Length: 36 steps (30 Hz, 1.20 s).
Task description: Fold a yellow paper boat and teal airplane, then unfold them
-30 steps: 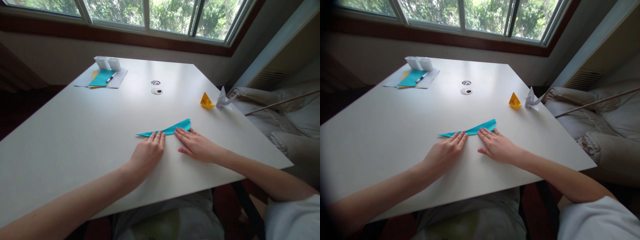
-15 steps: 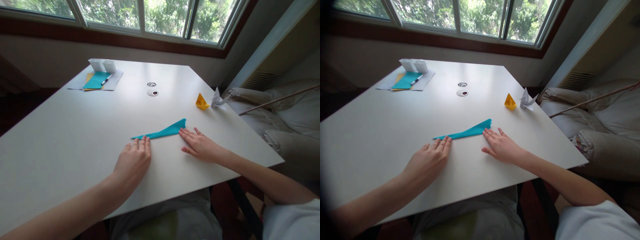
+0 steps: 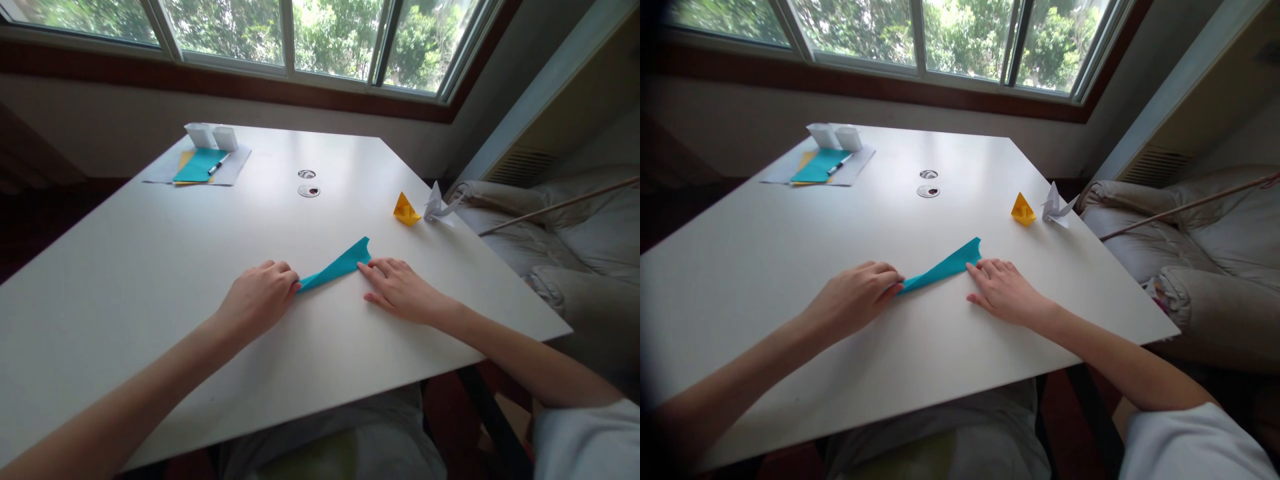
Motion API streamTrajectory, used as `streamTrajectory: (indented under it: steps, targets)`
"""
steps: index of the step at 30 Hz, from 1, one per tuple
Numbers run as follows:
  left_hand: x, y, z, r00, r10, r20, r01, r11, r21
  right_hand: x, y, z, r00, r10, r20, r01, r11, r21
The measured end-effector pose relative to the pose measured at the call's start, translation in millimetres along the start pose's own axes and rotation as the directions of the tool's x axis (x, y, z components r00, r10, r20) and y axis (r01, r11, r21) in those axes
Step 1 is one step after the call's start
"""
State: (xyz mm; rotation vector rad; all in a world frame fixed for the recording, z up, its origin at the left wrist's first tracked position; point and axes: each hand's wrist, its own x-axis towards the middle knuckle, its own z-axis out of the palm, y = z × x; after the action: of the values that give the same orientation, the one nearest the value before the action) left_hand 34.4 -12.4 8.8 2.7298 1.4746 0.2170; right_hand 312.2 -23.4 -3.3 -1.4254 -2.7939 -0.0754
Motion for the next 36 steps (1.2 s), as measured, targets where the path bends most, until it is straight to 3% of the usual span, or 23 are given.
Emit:
streamTrajectory:
  steps: [4,7,10,12,14,15,18,24,27,33,36]
  targets:
    - [-2,1,-0.7,0.997,-0.045,0.066,0.052,0.993,-0.108,1,-2,2,1.000,-0.018,-0.004,0.018,0.999,-0.030]
    - [-2,2,-2.9,0.991,-0.064,0.119,0.088,0.974,-0.207,1,1,-9,0.999,-0.030,-0.035,0.030,0.999,-0.014]
    - [-1,2,-6.3,0.998,-0.056,0.025,0.060,0.986,-0.156,1,9,-33,0.977,0.056,-0.204,-0.048,0.998,0.048]
    - [1,1,-7.5,0.998,-0.006,-0.067,0.003,0.999,-0.046,3,13,-49,0.914,0.155,-0.375,-0.125,0.987,0.103]
    - [3,-3,-7.0,0.993,0.069,-0.099,-0.065,0.997,0.039,9,14,-61,0.890,0.155,-0.429,-0.102,0.984,0.144]
    - [4,-5,-6.2,0.990,0.101,-0.096,-0.096,0.994,0.058,14,15,-63,0.906,0.122,-0.406,-0.058,0.984,0.167]
    - [7,-11,-2.6,0.985,0.151,-0.085,-0.146,0.987,0.065,33,16,-58,0.984,-0.047,-0.171,0.092,0.959,0.267]
    - [9,-24,-2.4,0.978,0.192,-0.078,-0.184,0.978,0.102,61,24,-26,0.986,-0.165,0.032,0.148,0.943,0.297]
    - [10,-29,-3.2,0.978,0.184,-0.096,-0.173,0.978,0.114,60,21,-15,0.988,-0.156,0.011,0.145,0.943,0.300]
    - [18,-22,8.4,0.976,0.204,-0.077,-0.213,0.967,-0.138,58,-1,-7,0.983,-0.165,-0.078,0.181,0.932,0.314]
    - [20,-21,12.9,0.981,0.185,-0.050,-0.192,0.958,-0.212,57,0,-7,0.988,-0.137,-0.076,0.156,0.918,0.364]
